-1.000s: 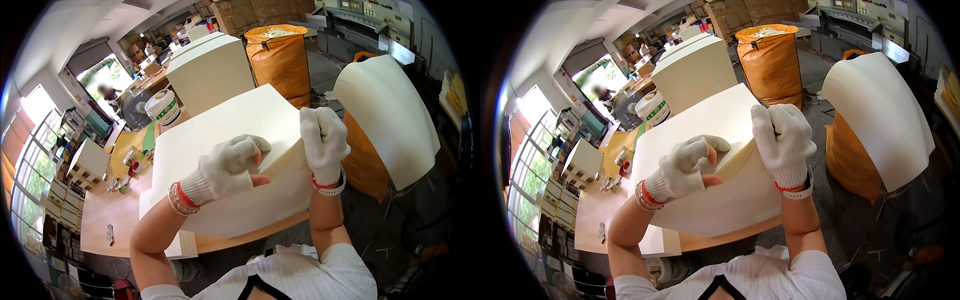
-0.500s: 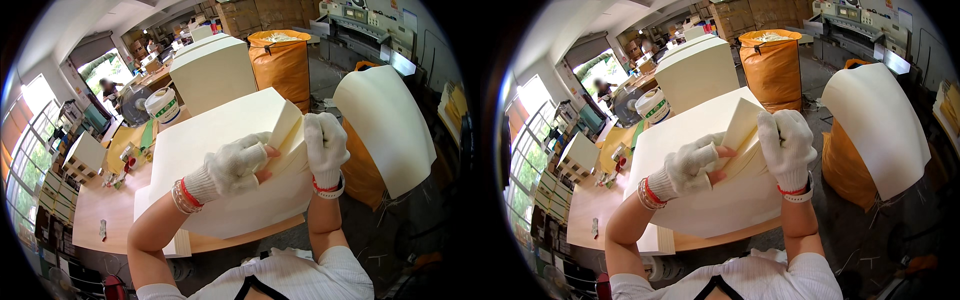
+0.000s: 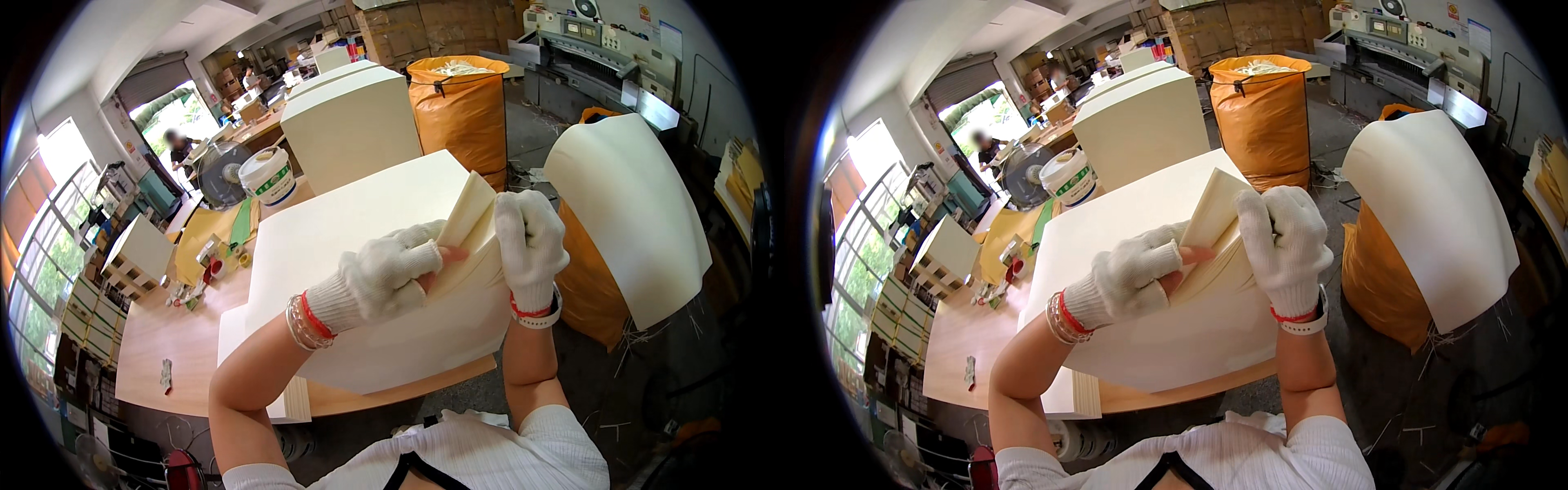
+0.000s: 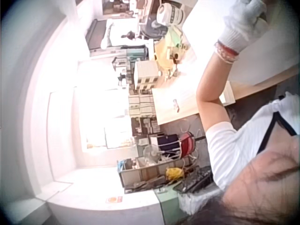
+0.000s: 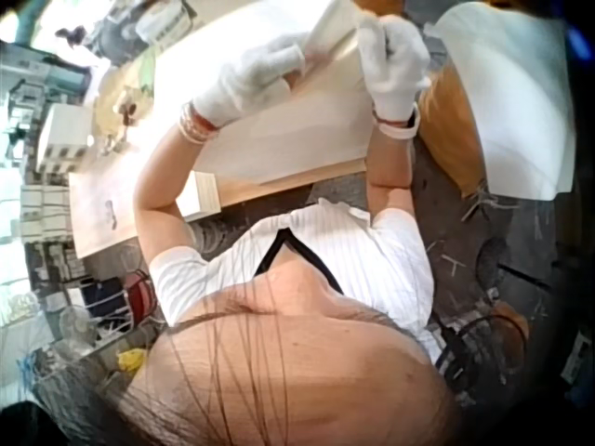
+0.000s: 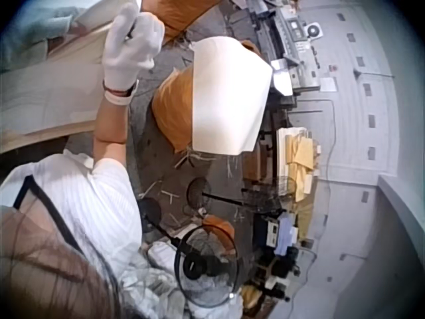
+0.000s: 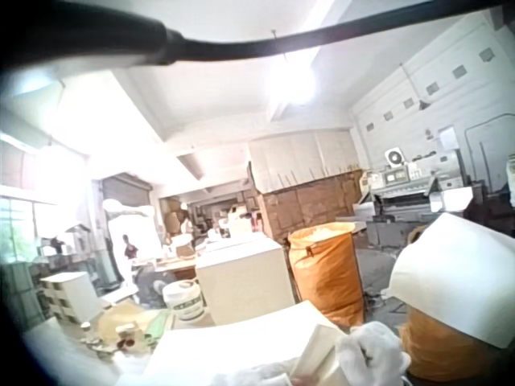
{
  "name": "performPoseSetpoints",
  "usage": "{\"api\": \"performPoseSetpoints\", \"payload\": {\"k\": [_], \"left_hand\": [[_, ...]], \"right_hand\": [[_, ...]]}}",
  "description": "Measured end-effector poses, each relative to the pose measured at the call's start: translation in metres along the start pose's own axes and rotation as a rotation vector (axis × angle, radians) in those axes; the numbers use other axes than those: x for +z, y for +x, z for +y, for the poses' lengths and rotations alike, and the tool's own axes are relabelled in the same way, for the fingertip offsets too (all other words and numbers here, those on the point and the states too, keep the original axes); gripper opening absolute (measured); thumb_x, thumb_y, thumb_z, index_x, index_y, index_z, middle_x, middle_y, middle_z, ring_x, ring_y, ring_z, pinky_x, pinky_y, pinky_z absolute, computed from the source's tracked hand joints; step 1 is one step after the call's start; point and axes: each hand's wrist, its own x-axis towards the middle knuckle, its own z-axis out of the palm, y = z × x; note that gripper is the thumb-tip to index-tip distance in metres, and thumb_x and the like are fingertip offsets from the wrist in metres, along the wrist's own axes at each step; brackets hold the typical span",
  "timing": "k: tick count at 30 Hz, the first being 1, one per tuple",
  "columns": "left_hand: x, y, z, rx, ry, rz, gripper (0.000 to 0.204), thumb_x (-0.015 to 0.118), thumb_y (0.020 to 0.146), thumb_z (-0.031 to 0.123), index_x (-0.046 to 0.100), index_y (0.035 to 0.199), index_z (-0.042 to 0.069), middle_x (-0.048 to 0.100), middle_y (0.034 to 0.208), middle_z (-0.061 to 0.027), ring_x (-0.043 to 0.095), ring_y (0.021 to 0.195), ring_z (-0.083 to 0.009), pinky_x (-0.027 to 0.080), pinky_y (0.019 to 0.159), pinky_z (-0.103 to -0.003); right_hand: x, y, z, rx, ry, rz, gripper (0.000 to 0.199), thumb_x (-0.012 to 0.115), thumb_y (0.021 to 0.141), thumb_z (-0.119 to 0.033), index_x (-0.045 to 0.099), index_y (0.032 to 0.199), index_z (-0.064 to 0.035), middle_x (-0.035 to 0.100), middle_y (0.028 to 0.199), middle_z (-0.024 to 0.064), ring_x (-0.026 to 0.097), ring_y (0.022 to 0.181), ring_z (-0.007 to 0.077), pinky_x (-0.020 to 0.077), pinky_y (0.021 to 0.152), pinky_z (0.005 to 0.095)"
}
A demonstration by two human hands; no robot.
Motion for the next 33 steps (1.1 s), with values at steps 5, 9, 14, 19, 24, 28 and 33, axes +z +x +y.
{"api": "performPoseSetpoints", "payload": {"k": [5,9,14,19,24,28,33], "left_hand": [[0.005,0.001,0.003,0.044,0.016,0.111,0.033,0.072,0.077,-0.006,0.069,0.108,0.005,0.065,0.103,-0.0113,0.065,0.094,-0.0272,0.051,0.079,-0.031],[0.005,0.004,-0.003,0.147,-0.049,0.15,0.039,0.071,0.076,-0.008,0.068,0.113,0.006,0.065,0.102,-0.0104,0.066,0.095,-0.0274,0.051,0.078,-0.032],[0.001,0.001,-0.007,0.092,-0.013,0.04,0.045,0.071,0.075,-0.008,0.067,0.117,0.007,0.064,0.107,-0.0106,0.065,0.097,-0.0283,0.052,0.078,-0.033],[0.001,0.002,-0.001,0.043,-0.028,-0.013,0.053,0.074,0.073,-0.004,0.062,0.124,0.008,0.059,0.134,-0.0166,0.063,0.111,-0.0339,0.053,0.089,-0.035],[0.005,0.003,-0.007,0.133,-0.042,0.111,0.05,0.076,0.073,-0.003,0.063,0.12,0.009,0.057,0.135,-0.0173,0.063,0.111,-0.0342,0.054,0.089,-0.035],[0.004,0.001,-0.002,0.07,-0.013,0.07,0.05,0.078,0.074,0.0,0.065,0.121,0.009,0.062,0.12,-0.014,0.064,0.102,-0.0303,0.052,0.085,-0.035],[0.001,0.006,-0.003,0.128,-0.044,0.031,0.052,0.077,0.074,-0.001,0.066,0.124,0.009,0.064,0.113,-0.0131,0.065,0.1,-0.0284,0.051,0.082,-0.034]], "right_hand": [[0.002,-0.002,0.002,0.02,-0.012,0.032,0.003,0.06,0.088,0.001,0.062,0.09,0.0033,0.044,0.066,0.0094,0.045,0.06,0.0267,0.0381,0.057,0.0376],[0.003,-0.004,0.009,-0.145,-0.035,0.073,0.008,0.061,0.087,0.002,0.064,0.095,0.0027,0.045,0.068,0.0083,0.045,0.061,0.0257,0.0381,0.056,0.0369],[0.003,-0.002,0.008,-0.144,-0.021,0.068,0.009,0.062,0.087,0.001,0.065,0.096,0.0016,0.044,0.068,0.0078,0.045,0.061,0.0247,0.0383,0.056,0.0371],[0.002,-0.002,0.001,0.058,0.002,0.038,0.004,0.062,0.089,-0.002,0.062,0.088,0.0025,0.045,0.066,0.0089,0.045,0.061,0.0252,0.038,0.056,0.0377],[0.003,-0.001,0.0,0.044,0.054,0.068,0.009,0.061,0.091,-0.003,0.061,0.085,0.003,0.046,0.065,0.0095,0.046,0.061,0.0256,0.038,0.057,0.0376],[0.004,-0.003,0.004,-0.035,0.024,0.091,0.009,0.061,0.091,-0.003,0.061,0.084,0.0031,0.048,0.066,0.0094,0.046,0.061,0.0256,0.0385,0.058,0.0377],[0.001,-0.002,0.001,0.049,0.007,0.036,0.009,0.061,0.091,-0.003,0.061,0.085,0.0037,0.049,0.067,0.0097,0.047,0.061,0.0253,0.0399,0.058,0.0373]]}}
